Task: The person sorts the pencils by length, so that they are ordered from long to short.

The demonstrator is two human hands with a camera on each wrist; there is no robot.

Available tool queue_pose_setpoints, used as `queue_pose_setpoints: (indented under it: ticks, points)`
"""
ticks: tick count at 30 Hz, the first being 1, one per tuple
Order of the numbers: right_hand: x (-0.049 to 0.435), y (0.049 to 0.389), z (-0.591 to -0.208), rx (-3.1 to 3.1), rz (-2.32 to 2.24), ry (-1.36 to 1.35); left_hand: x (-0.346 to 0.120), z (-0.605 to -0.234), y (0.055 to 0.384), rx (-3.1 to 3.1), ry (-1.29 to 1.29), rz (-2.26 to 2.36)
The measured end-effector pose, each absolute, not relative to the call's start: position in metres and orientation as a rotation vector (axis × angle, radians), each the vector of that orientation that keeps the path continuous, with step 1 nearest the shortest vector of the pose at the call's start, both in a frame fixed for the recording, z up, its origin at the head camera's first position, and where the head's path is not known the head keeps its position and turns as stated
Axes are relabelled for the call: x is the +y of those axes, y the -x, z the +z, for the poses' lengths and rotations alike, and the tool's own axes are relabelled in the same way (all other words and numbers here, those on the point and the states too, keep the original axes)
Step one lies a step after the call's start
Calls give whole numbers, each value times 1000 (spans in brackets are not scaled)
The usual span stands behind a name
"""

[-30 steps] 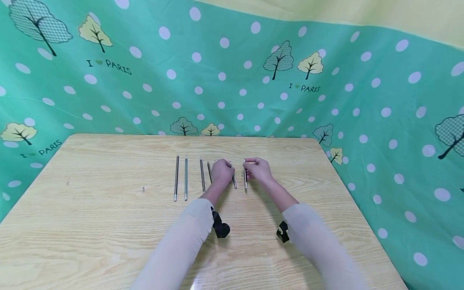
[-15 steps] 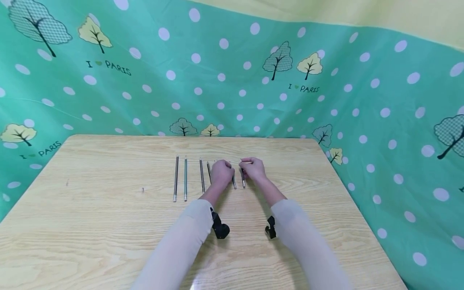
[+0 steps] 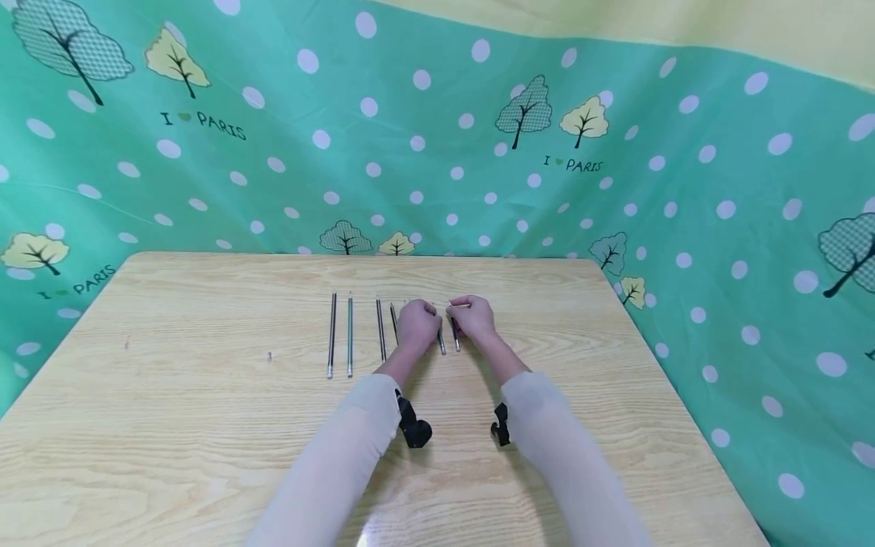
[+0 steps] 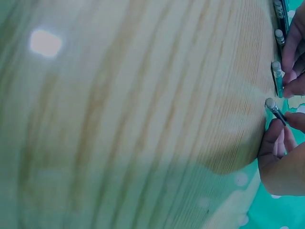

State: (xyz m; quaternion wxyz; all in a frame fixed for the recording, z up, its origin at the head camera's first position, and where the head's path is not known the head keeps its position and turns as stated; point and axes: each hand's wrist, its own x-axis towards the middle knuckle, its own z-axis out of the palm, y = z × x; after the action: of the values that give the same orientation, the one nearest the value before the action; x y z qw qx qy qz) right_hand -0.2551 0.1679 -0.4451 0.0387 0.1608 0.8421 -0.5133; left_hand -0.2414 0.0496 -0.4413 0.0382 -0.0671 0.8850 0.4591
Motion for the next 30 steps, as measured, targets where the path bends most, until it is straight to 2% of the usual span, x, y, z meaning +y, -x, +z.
queue_pose_setpoints:
  ticks: [18, 30]
  points:
    - [166, 261, -452, 2652, -1482, -491, 48, -446, 244, 2636, 154, 1539]
    - [182, 258, -442, 2673, -1486, -499, 46, -436, 239, 2499, -4, 1738]
